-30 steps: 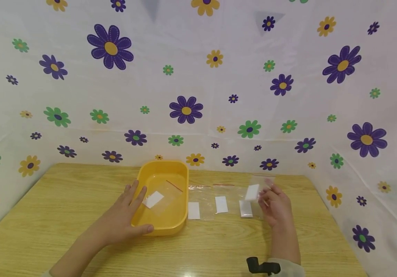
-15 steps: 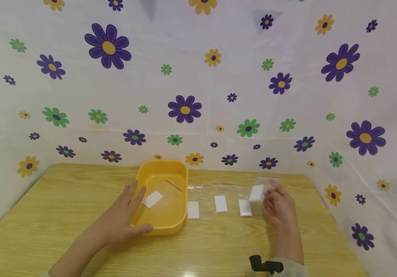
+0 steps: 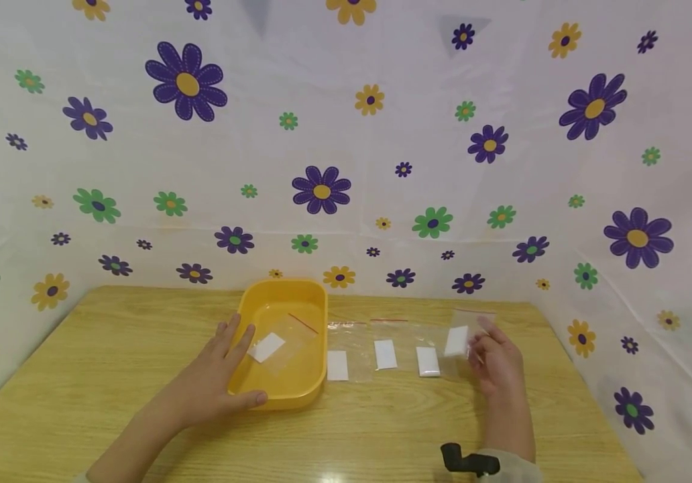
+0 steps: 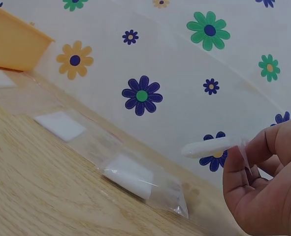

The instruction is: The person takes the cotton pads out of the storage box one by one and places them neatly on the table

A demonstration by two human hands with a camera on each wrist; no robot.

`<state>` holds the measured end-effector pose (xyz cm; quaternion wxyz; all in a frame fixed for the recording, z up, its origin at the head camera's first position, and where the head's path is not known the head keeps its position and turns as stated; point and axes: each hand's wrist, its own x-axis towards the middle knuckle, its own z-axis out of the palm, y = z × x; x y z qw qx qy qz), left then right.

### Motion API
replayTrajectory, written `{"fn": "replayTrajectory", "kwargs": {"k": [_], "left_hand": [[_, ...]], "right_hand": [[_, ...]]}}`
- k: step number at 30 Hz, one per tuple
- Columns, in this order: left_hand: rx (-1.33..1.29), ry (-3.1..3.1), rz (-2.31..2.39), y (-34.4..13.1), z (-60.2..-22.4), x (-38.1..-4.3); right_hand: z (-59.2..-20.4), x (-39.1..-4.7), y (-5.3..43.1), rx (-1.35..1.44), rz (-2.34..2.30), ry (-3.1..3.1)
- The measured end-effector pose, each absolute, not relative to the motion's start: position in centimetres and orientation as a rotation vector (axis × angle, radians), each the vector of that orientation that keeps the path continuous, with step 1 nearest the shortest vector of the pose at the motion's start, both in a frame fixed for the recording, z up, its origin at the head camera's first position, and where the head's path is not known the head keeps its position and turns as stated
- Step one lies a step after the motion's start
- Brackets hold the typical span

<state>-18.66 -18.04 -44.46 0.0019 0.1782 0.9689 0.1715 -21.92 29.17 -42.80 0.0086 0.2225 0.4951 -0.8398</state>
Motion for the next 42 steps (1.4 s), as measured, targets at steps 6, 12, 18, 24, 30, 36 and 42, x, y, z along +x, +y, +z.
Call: {"fn": "replayTrajectory", "kwargs": {"k": [6,12,18,24,30,36,42], "left_hand": [[0.564,3.046,0.529,-17.9,-44.4,-18.7],[0.553,3.045,0.529,-17.9,-44.5,-18.7],[0.551,3.045,0.531,-18.0,-44.5,-18.7],[0.546,3.044,0.529,-18.0,-44.6,-18.8],[0.549,3.046,0.525,-18.0,-44.6,-18.8],[0.557,3.047,0.533,-18.0,-44.7,-18.9],[0.559,3.045,0.535,-18.1,-44.8,-18.9]], "right_hand": [[-43.1,-21.9,29.6,0.750,-2.613,1.559],[-43.7,-21.9,30.0,0.787,-2.611,1.566],[-44.7,-22.0,30.3,0.788,-2.594,1.620],[-45.2,-22.0,30.5,0.831,-2.575,1.638],[-45.3,-22.0,30.3,0.841,-2.584,1.653],[-45.5,-22.4,30.0,0.962,-2.494,1.808],[-46.0,-22.8,29.7,1.025,-2.293,2.075]]}}
